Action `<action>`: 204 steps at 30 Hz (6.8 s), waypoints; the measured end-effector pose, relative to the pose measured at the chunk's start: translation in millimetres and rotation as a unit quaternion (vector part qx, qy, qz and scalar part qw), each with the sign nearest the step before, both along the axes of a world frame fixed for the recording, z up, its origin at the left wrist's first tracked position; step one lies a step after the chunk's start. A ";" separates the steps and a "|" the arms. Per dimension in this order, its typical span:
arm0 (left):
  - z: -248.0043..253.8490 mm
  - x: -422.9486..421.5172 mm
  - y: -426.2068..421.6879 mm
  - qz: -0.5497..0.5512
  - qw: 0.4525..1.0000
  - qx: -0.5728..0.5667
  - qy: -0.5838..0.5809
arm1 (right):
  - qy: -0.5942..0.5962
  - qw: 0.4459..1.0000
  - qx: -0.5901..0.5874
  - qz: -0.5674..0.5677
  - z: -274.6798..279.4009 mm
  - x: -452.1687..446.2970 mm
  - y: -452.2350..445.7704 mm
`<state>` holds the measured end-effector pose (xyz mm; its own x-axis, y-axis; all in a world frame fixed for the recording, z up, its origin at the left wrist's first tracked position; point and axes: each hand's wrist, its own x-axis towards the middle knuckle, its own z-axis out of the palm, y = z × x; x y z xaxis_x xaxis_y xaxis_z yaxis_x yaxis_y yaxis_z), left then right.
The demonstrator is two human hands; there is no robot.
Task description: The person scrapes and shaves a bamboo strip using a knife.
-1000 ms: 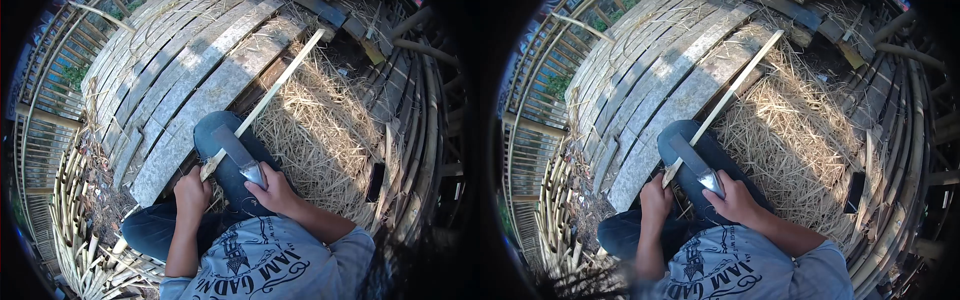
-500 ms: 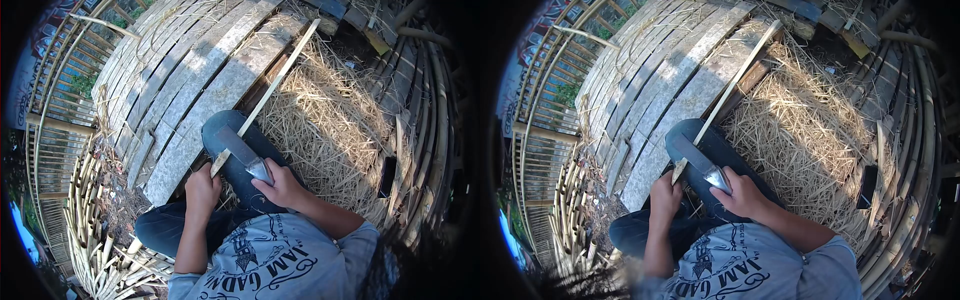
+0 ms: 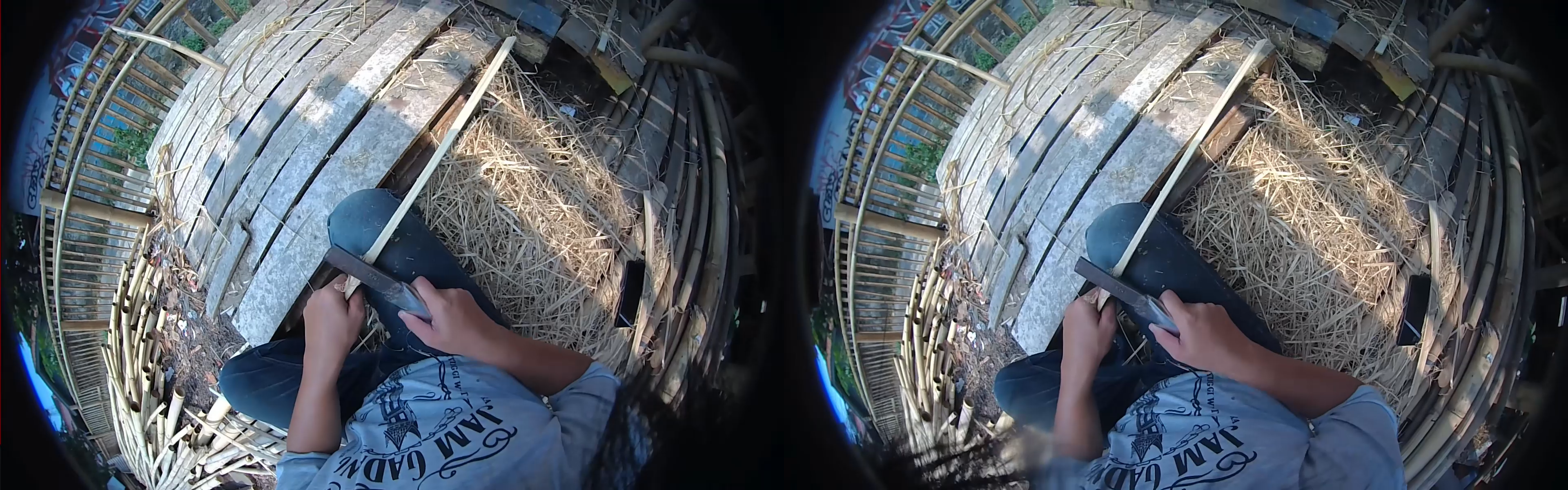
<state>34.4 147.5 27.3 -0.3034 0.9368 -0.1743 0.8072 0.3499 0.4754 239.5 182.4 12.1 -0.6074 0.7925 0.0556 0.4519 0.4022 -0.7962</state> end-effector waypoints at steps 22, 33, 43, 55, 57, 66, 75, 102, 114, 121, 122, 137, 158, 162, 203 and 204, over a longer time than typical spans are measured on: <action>-9.4 2.9 -25.0 0.004 0.999 0.035 0.015 | 0.139 0.957 -0.169 -0.189 1.1 14.3 39.3; -16.0 -6.8 -38.5 0.007 0.997 0.047 0.056 | -0.145 0.984 0.095 -0.030 43.2 23.9 105.8; -29.2 -10.9 -46.9 0.014 0.998 0.053 0.014 | -0.141 0.984 0.104 -0.035 27.2 18.7 77.0; -38.3 -5.6 -45.2 0.022 0.997 0.070 -0.028 | -0.171 0.981 0.089 -0.012 26.9 11.7 40.4; -35.2 -9.3 -46.5 0.018 0.998 0.054 -0.040 | -0.159 0.983 0.095 -0.019 26.2 7.8 44.7; -23.9 -1.1 -34.8 0.019 0.998 0.015 -0.055 | -0.092 0.991 -0.080 -0.045 14.9 15.1 1.9; -4.6 -7.5 -34.9 0.016 0.993 0.063 -0.097 | -0.097 0.992 -0.075 -0.025 15.7 11.2 13.4; -16.0 -37.7 -40.2 0.155 0.913 0.175 -0.333 | 0.362 0.839 -0.322 -0.249 9.2 -42.3 33.7; 57.4 -48.2 -14.3 -0.134 0.973 0.139 -0.127 | 0.350 0.844 -0.290 -0.285 2.4 -47.2 39.7; 15.0 -12.7 2.1 -0.150 0.956 0.236 -0.088 | 0.333 0.855 -0.263 -0.299 -1.1 -44.1 42.9; 10.8 -10.0 3.5 -0.144 0.952 0.257 -0.087 | 0.331 0.855 -0.264 -0.298 -0.9 -43.8 43.1; -3.6 -4.8 -8.7 -0.069 0.916 0.265 -0.292 | 0.334 0.869 -0.235 -0.280 -5.9 -41.6 44.3; 24.5 -44.4 -15.9 0.034 0.897 0.291 -0.330 | 0.342 0.854 -0.219 -0.325 -12.7 -43.6 47.7; 28.4 -80.5 -31.2 0.141 0.938 0.242 -0.205 | 0.315 0.868 -0.203 -0.325 -10.7 -41.6 51.6; 33.4 -131.0 -8.3 0.065 0.918 0.064 -0.387 | 0.355 0.896 -0.251 0.094 34.0 -207.7 150.8; 35.6 -131.3 -6.3 0.069 0.935 0.077 -0.341 | 0.330 0.904 -0.257 0.085 37.5 -203.5 150.1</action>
<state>-96.9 141.2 62.9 -0.2906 0.9268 -0.2379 0.2511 0.3137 0.9157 36.0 332.5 49.6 -0.6921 0.7147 0.1011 -0.2235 -0.0790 -0.9715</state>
